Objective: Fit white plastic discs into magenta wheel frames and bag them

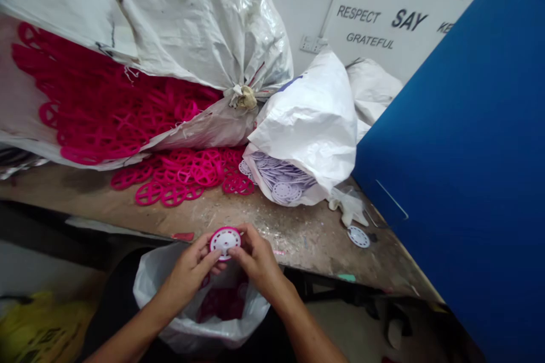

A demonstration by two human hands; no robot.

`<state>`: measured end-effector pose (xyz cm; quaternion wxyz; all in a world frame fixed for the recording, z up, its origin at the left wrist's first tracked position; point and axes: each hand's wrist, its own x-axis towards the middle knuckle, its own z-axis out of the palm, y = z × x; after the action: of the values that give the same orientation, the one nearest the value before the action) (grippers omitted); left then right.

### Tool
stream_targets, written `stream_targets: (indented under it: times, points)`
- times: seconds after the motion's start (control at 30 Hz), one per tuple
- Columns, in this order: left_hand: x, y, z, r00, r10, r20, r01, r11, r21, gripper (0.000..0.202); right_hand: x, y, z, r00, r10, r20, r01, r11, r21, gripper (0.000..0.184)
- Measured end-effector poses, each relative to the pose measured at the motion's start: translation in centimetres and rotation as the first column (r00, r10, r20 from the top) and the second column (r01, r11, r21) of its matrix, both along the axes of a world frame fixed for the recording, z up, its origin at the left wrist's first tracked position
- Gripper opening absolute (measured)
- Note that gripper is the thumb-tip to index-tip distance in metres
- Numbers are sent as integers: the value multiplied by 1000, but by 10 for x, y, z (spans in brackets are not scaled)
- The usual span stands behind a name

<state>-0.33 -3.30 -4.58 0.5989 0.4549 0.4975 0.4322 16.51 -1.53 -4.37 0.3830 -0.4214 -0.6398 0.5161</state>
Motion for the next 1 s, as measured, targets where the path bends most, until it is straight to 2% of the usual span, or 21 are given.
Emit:
stream_targets:
  times: [0.07,0.13,0.2,0.23,0.27,0.33,0.4,0.47,0.53,0.6,0.67,0.73,0.77,0.87,0.9,0.93,1.0]
  points:
    - [-4,-2,-4,997,-64,-46,64,998,14,29,4,0,0,997,53,62,-54,998,12,28]
    - [-11,-3,-7,977,-182,-110,189,981,54,28,14,8,3,977,108,183,-117,992,40,32]
    - [-20,-2,-5,937,-269,-224,296,950,101,30,31,24,11,940,29,341,-89,983,160,29]
    - [-25,0,-3,915,-271,-298,320,938,131,32,42,35,15,908,-81,411,-32,964,262,25]
    - [-30,2,0,893,-237,-382,320,932,170,33,53,47,19,857,-235,459,43,920,390,22]
    - [-41,12,6,829,-81,-553,275,921,277,29,74,73,24,704,-502,502,135,789,600,22]
    - [-52,27,9,714,113,-691,238,889,392,22,91,98,25,544,-620,565,84,710,699,23]
    - [-64,46,8,567,272,-777,242,847,473,20,101,115,23,406,-623,669,-40,719,694,23]
    - [-75,66,4,414,391,-822,283,803,524,19,105,126,21,301,-565,768,-146,769,623,27]
    - [-82,83,0,293,466,-835,316,777,544,17,106,131,19,251,-519,817,-185,803,566,27]
    - [-87,96,-1,229,497,-837,331,769,547,15,104,133,18,240,-512,825,-178,812,556,26]
    - [-88,105,-1,219,497,-839,342,767,543,12,101,133,17,238,-530,814,-159,806,571,24]
    - [-88,107,0,219,495,-841,351,764,541,12,99,132,18,262,-545,797,-141,795,590,22]
    - [-84,107,4,243,490,-837,365,753,547,10,94,128,21,405,-595,694,-47,744,666,15]
    - [-81,105,5,286,485,-827,355,748,561,9,93,125,22,449,-614,649,-5,725,689,18]
    - [-77,102,6,358,470,-807,332,743,581,9,93,123,24,470,-636,611,31,704,709,22]
    - [-64,96,6,595,395,-700,234,748,621,8,92,117,25,515,-684,516,154,666,730,30]
